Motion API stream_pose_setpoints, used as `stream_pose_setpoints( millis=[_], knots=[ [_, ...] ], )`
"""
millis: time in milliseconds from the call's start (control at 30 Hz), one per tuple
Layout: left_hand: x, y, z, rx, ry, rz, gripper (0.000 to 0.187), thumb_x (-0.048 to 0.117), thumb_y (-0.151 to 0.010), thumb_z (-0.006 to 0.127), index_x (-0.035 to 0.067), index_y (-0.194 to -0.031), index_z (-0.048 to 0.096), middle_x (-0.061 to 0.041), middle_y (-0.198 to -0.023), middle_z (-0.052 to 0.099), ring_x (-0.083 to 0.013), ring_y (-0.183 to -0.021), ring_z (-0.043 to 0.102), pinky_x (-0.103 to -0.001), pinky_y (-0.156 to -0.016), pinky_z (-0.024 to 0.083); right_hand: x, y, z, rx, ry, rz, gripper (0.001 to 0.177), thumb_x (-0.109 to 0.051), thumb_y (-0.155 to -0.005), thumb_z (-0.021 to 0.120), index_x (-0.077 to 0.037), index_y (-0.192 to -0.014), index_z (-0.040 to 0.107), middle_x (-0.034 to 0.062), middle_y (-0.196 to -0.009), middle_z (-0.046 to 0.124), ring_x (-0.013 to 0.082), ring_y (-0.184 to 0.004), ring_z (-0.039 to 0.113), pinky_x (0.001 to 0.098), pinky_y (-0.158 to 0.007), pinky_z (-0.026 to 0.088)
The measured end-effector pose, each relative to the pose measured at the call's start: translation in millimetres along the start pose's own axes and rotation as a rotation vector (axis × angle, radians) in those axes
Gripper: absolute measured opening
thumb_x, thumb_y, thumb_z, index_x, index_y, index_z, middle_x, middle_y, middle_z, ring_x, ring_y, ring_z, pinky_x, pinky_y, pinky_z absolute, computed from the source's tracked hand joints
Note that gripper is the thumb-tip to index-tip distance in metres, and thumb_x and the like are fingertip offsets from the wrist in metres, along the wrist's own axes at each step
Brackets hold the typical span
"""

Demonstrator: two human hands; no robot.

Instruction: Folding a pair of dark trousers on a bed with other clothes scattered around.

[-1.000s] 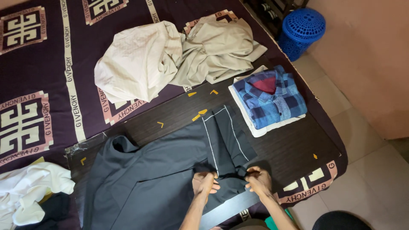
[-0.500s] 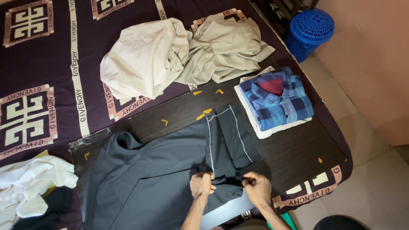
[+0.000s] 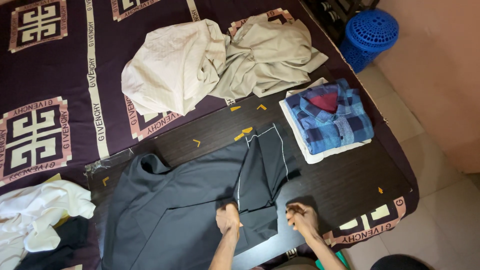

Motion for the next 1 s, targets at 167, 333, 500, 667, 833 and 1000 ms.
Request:
stream_pose_setpoints(
  millis=[167,333,500,667,833,1000],
  knots=[
    [1.6,6.6,-25.1,0.334,-0.284,0.037,0.048,0.047,-0.087,0.061,0.008,-0.105,0.081,-0.021,-0.102,0.079,-0.04,-0.095,0.074,-0.047,-0.085,0.059,-47.4,7.4,9.6,0.033,0.003,-0.166,0.019,-0.005,-0.088,0.067,-0.012,-0.102,0.077,-0.0026,-0.079,0.076,0.0051,-0.058,0.062,0.0232,-0.045,0.044],
    [5.9,0.0,-39.1,0.353,-0.226,0.296,0.041,0.04,-0.075,0.069,0.017,-0.107,0.079,-0.015,-0.103,0.077,-0.0389,-0.096,0.073,-0.049,-0.084,0.057,-107.6,8.5,29.6,0.211,0.297,-0.272,0.042,-0.047,-0.086,0.079,-0.006,-0.097,0.078,0.0111,-0.077,0.078,0.0194,-0.065,0.07,0.0355,-0.063,0.052],
    [0.5,-9.0,-43.7,0.34,-0.256,0.232,0.04,0.045,-0.078,0.072,0.014,-0.102,0.081,-0.016,-0.103,0.077,-0.0384,-0.098,0.074,-0.047,-0.087,0.057,-143.4,-6.7,40.4,0.532,0.631,-0.405,0.09,-0.068,-0.061,0.091,0.003,-0.111,0.065,0.025,-0.092,0.073,0.0472,-0.088,0.07,0.0567,-0.073,0.053],
    [-10.0,-11.2,-54.9,0.296,-0.062,0.11,0.037,0.038,-0.072,0.072,0.011,-0.095,0.081,-0.017,-0.099,0.078,-0.0379,-0.093,0.075,-0.046,-0.085,0.058,-139.0,-28.5,63.3,0.415,0.673,-0.548,0.033,-0.036,-0.068,0.082,-0.009,-0.086,0.076,0.0207,-0.087,0.075,0.0428,-0.086,0.071,0.0526,-0.076,0.056],
    [-25.9,-12.2,-81.9,0.444,-0.178,-0.015,0.041,0.044,-0.081,0.069,0.008,-0.095,0.08,-0.02,-0.095,0.076,-0.0411,-0.09,0.074,-0.049,-0.082,0.058,-133.5,-20.1,96.6,0.102,0.482,-0.54,0.034,-0.032,-0.078,0.084,-0.002,-0.071,0.068,0.0169,-0.07,0.074,0.0303,-0.066,0.069,0.0471,-0.069,0.055],
    [-15.4,35.0,-114.6,0.577,-0.153,0.163,0.036,0.037,-0.074,0.07,0.012,-0.101,0.07,-0.013,-0.088,0.076,-0.0377,-0.086,0.074,-0.048,-0.082,0.058,-128.1,-16.4,153.4,-0.382,0.291,-0.502,0.046,-0.027,-0.082,0.091,0.001,-0.074,0.055,0.0151,-0.066,0.064,0.0145,-0.056,0.061,0.0427,-0.058,0.057]
  ],
)
Point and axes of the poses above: each hand's wrist, its own y-axis away from the middle knuckle, its own z-axis out of the palm, x = y × z, the point moved 6 cm from there along -y, towards the middle knuckle
